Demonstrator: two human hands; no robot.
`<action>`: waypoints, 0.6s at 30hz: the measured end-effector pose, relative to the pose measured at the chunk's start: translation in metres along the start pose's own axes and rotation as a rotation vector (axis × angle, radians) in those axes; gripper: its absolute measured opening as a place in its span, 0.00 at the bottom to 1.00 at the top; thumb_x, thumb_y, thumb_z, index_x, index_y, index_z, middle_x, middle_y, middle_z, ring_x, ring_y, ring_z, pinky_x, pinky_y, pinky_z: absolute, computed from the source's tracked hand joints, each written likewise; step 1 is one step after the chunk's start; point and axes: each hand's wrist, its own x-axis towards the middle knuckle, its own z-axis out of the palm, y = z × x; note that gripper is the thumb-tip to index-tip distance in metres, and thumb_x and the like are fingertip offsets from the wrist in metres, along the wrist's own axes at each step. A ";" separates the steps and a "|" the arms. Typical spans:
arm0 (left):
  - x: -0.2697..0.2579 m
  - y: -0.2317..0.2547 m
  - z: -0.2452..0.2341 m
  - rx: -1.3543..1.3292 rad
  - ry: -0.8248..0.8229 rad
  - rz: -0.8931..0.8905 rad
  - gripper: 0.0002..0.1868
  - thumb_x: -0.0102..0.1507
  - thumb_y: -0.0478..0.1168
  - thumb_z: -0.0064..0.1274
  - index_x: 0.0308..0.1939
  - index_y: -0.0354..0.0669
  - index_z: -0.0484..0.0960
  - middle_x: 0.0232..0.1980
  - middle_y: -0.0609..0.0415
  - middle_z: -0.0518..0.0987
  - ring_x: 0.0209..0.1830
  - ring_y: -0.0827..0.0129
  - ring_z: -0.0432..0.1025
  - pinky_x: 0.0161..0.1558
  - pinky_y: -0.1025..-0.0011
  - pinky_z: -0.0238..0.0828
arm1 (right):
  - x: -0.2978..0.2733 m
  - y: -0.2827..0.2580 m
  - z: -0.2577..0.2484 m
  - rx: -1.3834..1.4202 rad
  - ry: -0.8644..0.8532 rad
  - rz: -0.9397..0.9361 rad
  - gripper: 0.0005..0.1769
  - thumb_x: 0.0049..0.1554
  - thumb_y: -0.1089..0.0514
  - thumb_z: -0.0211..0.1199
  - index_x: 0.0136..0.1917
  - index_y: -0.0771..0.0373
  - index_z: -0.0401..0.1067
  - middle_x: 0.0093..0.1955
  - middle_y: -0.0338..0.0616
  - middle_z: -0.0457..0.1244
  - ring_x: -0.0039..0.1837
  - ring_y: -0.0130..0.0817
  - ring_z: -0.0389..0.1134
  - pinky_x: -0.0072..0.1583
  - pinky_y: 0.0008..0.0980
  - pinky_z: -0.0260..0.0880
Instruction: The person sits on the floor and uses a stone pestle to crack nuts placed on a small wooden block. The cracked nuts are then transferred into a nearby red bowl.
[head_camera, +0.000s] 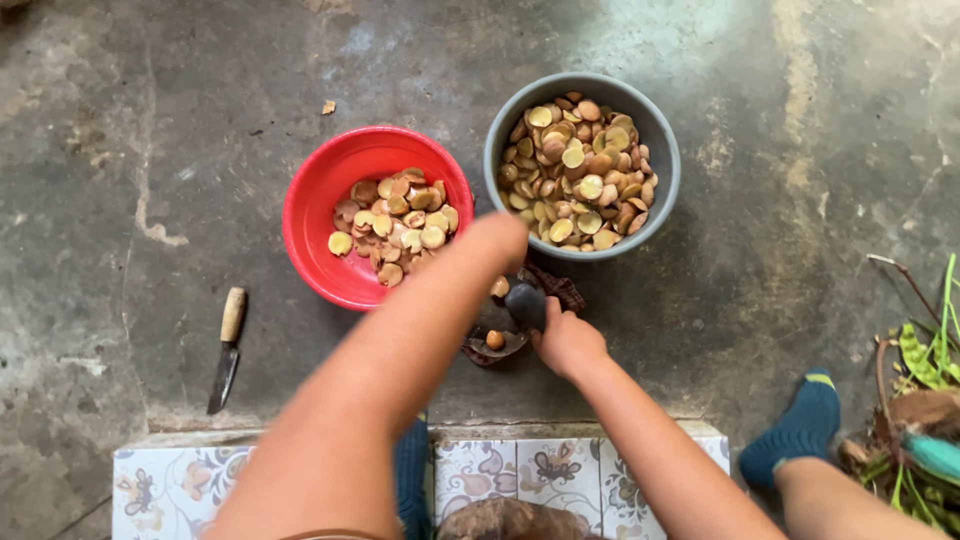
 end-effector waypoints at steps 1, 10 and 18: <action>0.003 0.000 0.021 -0.054 -0.034 -0.044 0.18 0.52 0.39 0.68 0.46 0.47 0.88 0.52 0.49 0.83 0.53 0.57 0.79 0.55 0.60 0.75 | 0.001 -0.001 -0.001 0.004 -0.035 0.015 0.40 0.60 0.40 0.59 0.76 0.59 0.51 0.56 0.58 0.67 0.56 0.56 0.72 0.55 0.52 0.74; -0.013 -0.023 0.141 -0.102 0.411 0.012 0.16 0.63 0.34 0.55 0.55 0.49 0.79 0.54 0.41 0.80 0.50 0.48 0.78 0.46 0.56 0.79 | 0.004 0.005 0.006 0.098 -0.037 0.015 0.37 0.53 0.43 0.65 0.70 0.57 0.58 0.52 0.57 0.70 0.54 0.57 0.72 0.55 0.53 0.73; -0.044 -0.040 0.152 -0.792 0.698 0.115 0.26 0.56 0.40 0.66 0.57 0.43 0.76 0.53 0.42 0.81 0.55 0.48 0.76 0.56 0.58 0.73 | 0.001 0.013 0.023 0.439 0.104 0.058 0.38 0.55 0.38 0.65 0.72 0.56 0.61 0.43 0.61 0.71 0.48 0.55 0.75 0.53 0.45 0.73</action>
